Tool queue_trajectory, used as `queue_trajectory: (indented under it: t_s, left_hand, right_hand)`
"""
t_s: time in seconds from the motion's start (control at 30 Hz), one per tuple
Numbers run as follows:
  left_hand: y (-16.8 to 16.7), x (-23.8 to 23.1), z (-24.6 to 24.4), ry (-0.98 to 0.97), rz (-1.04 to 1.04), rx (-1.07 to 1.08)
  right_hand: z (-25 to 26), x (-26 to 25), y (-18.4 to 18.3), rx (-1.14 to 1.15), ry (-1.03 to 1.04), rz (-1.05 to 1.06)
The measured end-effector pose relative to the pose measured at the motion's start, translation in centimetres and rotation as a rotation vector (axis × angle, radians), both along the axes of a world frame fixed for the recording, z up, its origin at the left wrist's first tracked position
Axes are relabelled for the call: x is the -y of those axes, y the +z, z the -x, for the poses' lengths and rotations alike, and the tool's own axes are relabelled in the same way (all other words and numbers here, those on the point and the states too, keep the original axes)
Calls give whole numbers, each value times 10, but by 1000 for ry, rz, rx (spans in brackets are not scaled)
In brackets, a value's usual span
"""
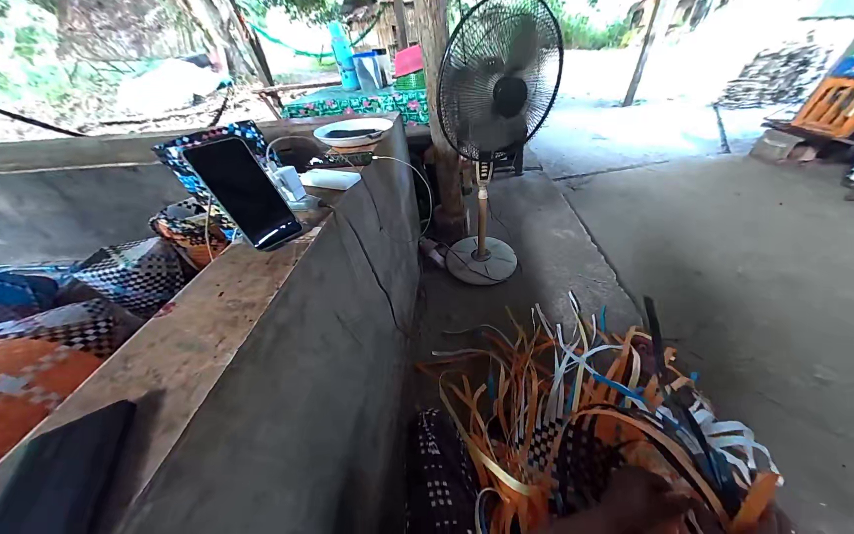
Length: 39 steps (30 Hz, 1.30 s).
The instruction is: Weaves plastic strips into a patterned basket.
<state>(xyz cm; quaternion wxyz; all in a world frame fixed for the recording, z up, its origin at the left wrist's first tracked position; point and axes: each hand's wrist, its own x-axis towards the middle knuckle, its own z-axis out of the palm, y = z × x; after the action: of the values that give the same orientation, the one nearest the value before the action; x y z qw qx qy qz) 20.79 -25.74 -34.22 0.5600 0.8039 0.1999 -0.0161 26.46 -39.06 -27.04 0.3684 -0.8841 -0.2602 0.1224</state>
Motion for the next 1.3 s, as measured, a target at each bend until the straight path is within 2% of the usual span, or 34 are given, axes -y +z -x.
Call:
queue_trajectory:
  t_s: [0.1, 0.2, 0.27, 0.37, 0.43, 0.5, 0.57, 0.63, 0.83, 0.97, 1.07, 1.13, 1.23, 1.3]
  left_hand:
    - [1, 1, -1, 82, 90, -58]
    - [1, 0, -3, 76, 116, -95]
    - [1, -1, -2, 57, 90, -82]
    - [0, -2, 3, 80, 50, 34]
    - [1, -2, 1, 121, 46, 33]
    - [3, -2, -3, 160, 56, -70]
    - [4, -2, -4, 201, 95, -85]
    - [0, -2, -3, 239, 120, -33]
    - [6, 1, 5, 221, 45, 54]
    - [3, 5, 8, 224, -53, 196]
    - [1, 5, 6, 236, -104, 154]
    - [-1, 5, 3, 246, -147, 121]
    - [-3, 6, 2, 242, -133, 83]
    - [-4, 7, 0, 213, -112, 56]
  right_hand:
    - [2, -7, 3, 383, -57, -75]
    - [5, -10, 2, 552, -9, -48]
    - [7, -6, -6, 686, 146, -35]
    - [12, -2, -17, 886, 506, -128]
    - [7, 0, -13, 804, 752, -92]
    - [-6, -4, -6, 689, 866, 9]
    - [-25, -10, -3, 633, 853, 65]
    - [-43, -19, -3, 687, 815, 161]
    - [-113, -64, -6, 615, 697, 654]
    - [-160, -108, 12, 681, 641, 685]
    - [-164, -154, 52, 669, 504, 707]
    - [-161, -177, 64, 654, 482, 668]
    - [-128, -192, 62, 692, 638, 712]
    - [-92, -191, 52, 636, 758, 733]
